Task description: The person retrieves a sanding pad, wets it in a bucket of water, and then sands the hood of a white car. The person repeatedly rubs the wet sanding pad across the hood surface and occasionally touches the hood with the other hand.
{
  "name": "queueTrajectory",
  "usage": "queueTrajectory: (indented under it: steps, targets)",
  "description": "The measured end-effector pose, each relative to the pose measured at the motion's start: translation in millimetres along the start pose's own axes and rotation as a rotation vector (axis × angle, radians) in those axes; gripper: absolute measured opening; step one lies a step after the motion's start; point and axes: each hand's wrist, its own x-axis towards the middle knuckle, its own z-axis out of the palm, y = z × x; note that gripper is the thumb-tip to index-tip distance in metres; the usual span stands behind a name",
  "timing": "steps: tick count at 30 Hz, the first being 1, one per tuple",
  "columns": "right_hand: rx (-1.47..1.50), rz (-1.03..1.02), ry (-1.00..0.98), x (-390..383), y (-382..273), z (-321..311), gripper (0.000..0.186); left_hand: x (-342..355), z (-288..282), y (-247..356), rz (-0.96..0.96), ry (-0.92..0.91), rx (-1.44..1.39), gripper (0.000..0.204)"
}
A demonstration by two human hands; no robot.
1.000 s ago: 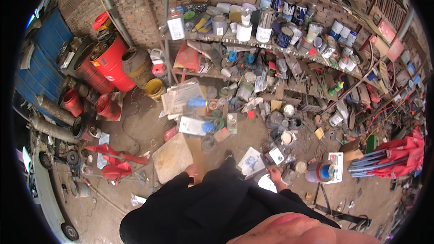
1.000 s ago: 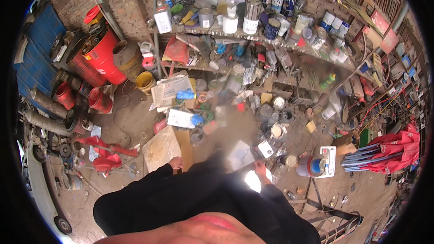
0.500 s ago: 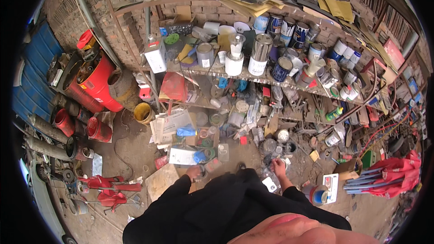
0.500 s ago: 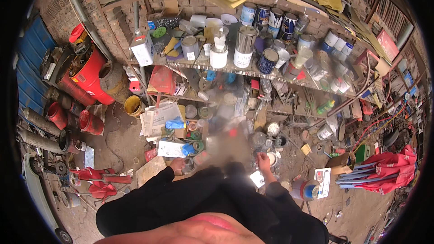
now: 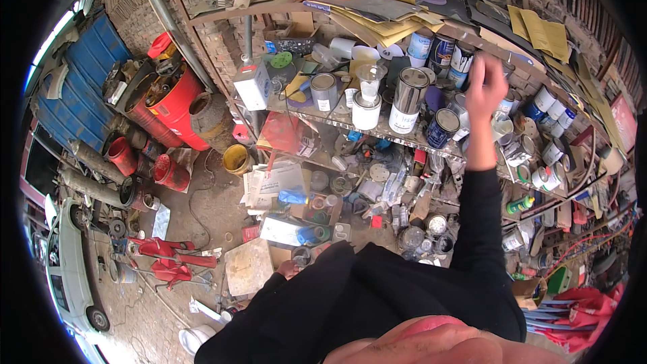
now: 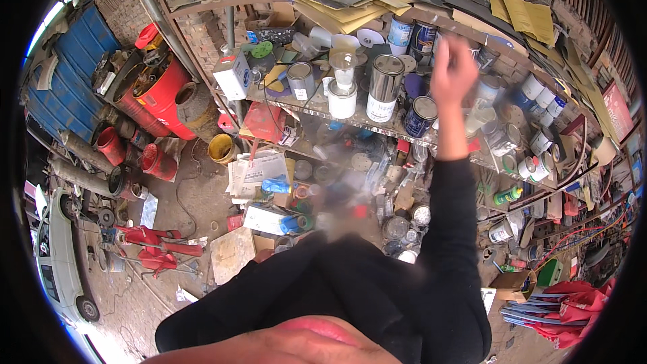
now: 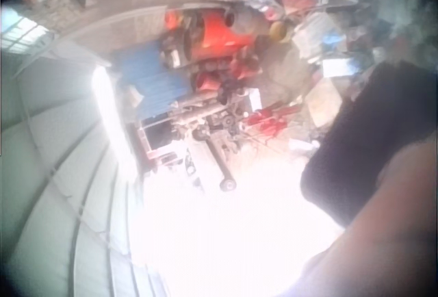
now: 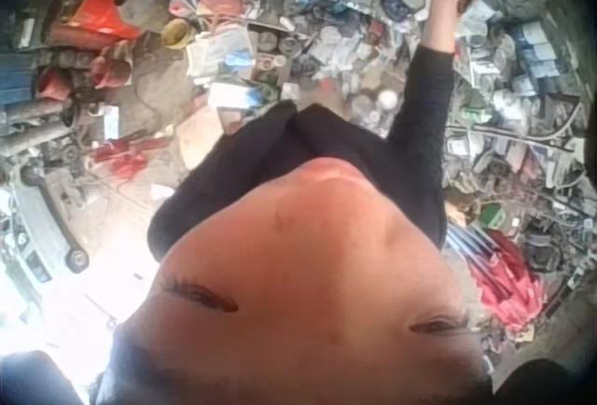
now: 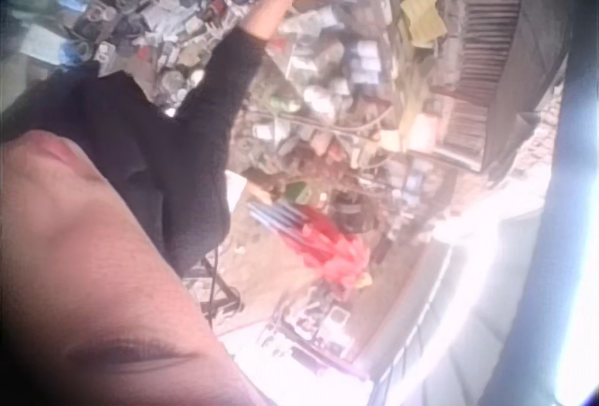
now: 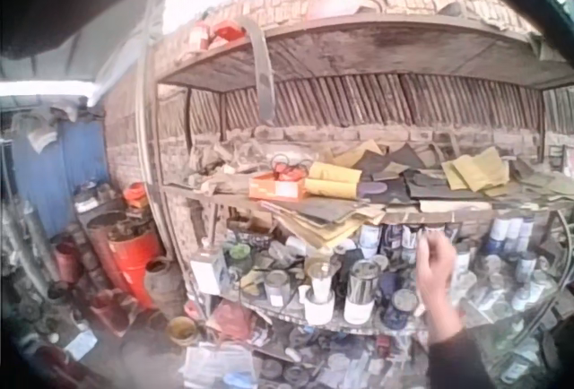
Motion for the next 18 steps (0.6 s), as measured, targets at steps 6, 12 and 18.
queueTrajectory:
  steps: [6, 12, 18]
  targets:
    - [-0.191, -0.322, -0.561, 149.0, -30.8, 100.8, 0.030, -20.7, -8.8, 10.4, -0.175, 0.104, 0.056, 0.026]
    - [-0.385, -0.366, -0.728, 166.7, 31.4, 148.1, 0.031, -46.6, 2.5, 20.6, -0.636, 0.171, -0.224, 0.061]
    - [-0.219, 0.176, -0.342, 188.8, 88.1, 141.1, 0.041, -62.4, 18.3, 13.7, -0.677, 0.030, -0.135, 0.066]
